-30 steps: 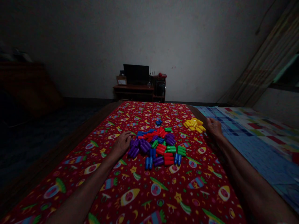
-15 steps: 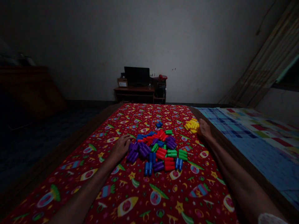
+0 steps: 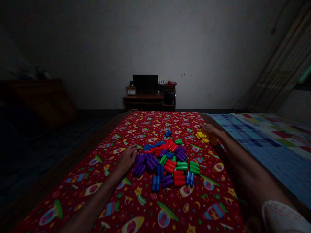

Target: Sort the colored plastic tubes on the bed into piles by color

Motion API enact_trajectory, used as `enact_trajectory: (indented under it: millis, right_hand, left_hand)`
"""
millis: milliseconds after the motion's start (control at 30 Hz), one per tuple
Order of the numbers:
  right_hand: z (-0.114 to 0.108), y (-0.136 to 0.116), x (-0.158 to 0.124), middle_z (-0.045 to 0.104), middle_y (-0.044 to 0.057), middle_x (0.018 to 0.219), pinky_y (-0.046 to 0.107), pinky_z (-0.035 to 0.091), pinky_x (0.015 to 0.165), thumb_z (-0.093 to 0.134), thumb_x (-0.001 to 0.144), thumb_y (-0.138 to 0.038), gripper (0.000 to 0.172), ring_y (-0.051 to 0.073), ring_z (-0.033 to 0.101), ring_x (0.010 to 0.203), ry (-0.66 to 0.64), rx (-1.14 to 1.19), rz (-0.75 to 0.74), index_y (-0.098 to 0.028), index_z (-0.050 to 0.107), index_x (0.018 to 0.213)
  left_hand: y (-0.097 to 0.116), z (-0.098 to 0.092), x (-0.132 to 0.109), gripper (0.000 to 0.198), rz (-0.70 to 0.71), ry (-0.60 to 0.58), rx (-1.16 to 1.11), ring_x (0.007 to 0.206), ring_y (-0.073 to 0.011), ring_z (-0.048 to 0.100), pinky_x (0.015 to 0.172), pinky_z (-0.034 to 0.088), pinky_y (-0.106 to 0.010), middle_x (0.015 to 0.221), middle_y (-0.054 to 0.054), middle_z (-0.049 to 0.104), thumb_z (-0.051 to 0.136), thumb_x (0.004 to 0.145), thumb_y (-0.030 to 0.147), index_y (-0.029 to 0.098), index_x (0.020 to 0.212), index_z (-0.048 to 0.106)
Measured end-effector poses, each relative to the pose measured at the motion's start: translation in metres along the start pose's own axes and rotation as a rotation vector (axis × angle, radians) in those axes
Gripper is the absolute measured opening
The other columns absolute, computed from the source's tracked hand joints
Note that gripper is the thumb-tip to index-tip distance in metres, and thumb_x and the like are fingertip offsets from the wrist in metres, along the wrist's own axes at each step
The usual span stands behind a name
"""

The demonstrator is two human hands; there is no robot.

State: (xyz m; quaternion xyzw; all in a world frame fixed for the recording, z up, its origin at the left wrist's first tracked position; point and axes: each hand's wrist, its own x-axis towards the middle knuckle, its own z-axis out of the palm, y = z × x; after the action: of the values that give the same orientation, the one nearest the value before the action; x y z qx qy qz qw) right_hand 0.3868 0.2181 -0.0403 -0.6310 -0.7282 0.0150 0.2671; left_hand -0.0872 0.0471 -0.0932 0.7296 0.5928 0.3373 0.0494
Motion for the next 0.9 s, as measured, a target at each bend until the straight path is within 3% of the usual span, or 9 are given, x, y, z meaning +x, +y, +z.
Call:
enact_trajectory:
  millis: [167, 333, 433, 500, 600, 767, 900]
  right_hand:
    - [-0.007, 0.001, -0.012, 0.068, 0.014, 0.064, 0.029, 0.046, 0.063, 0.042, 0.091, -0.055, 0.053, 0.024, 0.067, 0.067, -0.154, -0.07, 0.082, -0.016, 0.067, 0.065]
    - [-0.016, -0.016, -0.023, 0.07, 0.013, 0.073, 0.026, 0.044, 0.063, 0.038, 0.093, -0.048, 0.049, 0.021, 0.065, 0.071, -0.138, -0.076, 0.05, -0.016, 0.067, 0.071]
    - [-0.012, -0.048, -0.031, 0.071, 0.01, 0.08, 0.027, 0.046, 0.07, 0.029, 0.093, -0.058, 0.057, 0.021, 0.065, 0.078, -0.018, 0.059, -0.074, -0.017, 0.068, 0.082]
    - [-0.002, -0.078, -0.036, 0.07, 0.009, 0.079, 0.031, 0.047, 0.074, 0.023, 0.091, -0.065, 0.066, 0.023, 0.064, 0.08, -0.038, 0.204, -0.162, -0.017, 0.069, 0.085]
    - [0.024, -0.123, -0.043, 0.071, 0.008, 0.092, 0.035, 0.048, 0.086, 0.018, 0.087, -0.075, 0.076, 0.025, 0.063, 0.094, -0.232, 0.406, -0.286, -0.018, 0.07, 0.091]
    - [0.065, -0.181, -0.056, 0.07, 0.011, 0.109, 0.042, 0.044, 0.099, 0.013, 0.078, -0.086, 0.096, 0.027, 0.062, 0.106, -0.504, 0.637, -0.298, -0.014, 0.07, 0.107]
    - [0.063, -0.217, -0.074, 0.069, 0.005, 0.117, 0.043, 0.039, 0.106, 0.021, 0.077, -0.087, 0.089, 0.028, 0.058, 0.117, -0.635, 0.739, -0.435, -0.022, 0.072, 0.11]
  left_hand:
    - [-0.003, 0.002, 0.001, 0.042, 0.006, -0.001, 0.003, 0.11, -0.0244, 0.06, 0.101, 0.047, -0.044, 0.115, -0.012, 0.065, 0.035, 0.088, 0.033, 0.017, 0.099, 0.072]
    - [-0.006, 0.006, 0.002, 0.039, 0.02, 0.03, -0.009, 0.108, -0.0238, 0.06, 0.1, 0.048, -0.044, 0.111, -0.011, 0.066, 0.036, 0.087, 0.032, 0.018, 0.096, 0.072]
    - [-0.004, 0.006, 0.002, 0.039, 0.028, 0.029, -0.014, 0.107, -0.0234, 0.06, 0.1, 0.047, -0.043, 0.109, -0.01, 0.067, 0.036, 0.087, 0.031, 0.018, 0.095, 0.071]
    - [-0.002, 0.005, 0.002, 0.039, 0.026, 0.019, -0.017, 0.108, -0.0238, 0.06, 0.1, 0.047, -0.043, 0.11, -0.011, 0.067, 0.036, 0.087, 0.032, 0.017, 0.095, 0.071]
    - [-0.001, 0.004, 0.002, 0.038, 0.024, 0.014, -0.036, 0.109, -0.0235, 0.06, 0.101, 0.046, -0.043, 0.11, -0.01, 0.067, 0.036, 0.088, 0.032, 0.018, 0.097, 0.071]
    - [0.002, 0.003, 0.0, 0.046, -0.029, 0.042, -0.102, 0.111, -0.022, 0.06, 0.102, 0.045, -0.042, 0.113, -0.011, 0.068, 0.029, 0.092, 0.037, 0.017, 0.108, 0.066]
    - [0.011, -0.002, -0.002, 0.056, -0.091, 0.0, -0.159, 0.12, -0.0234, 0.056, 0.106, 0.041, -0.044, 0.129, -0.014, 0.061, 0.023, 0.094, 0.043, 0.012, 0.125, 0.058]
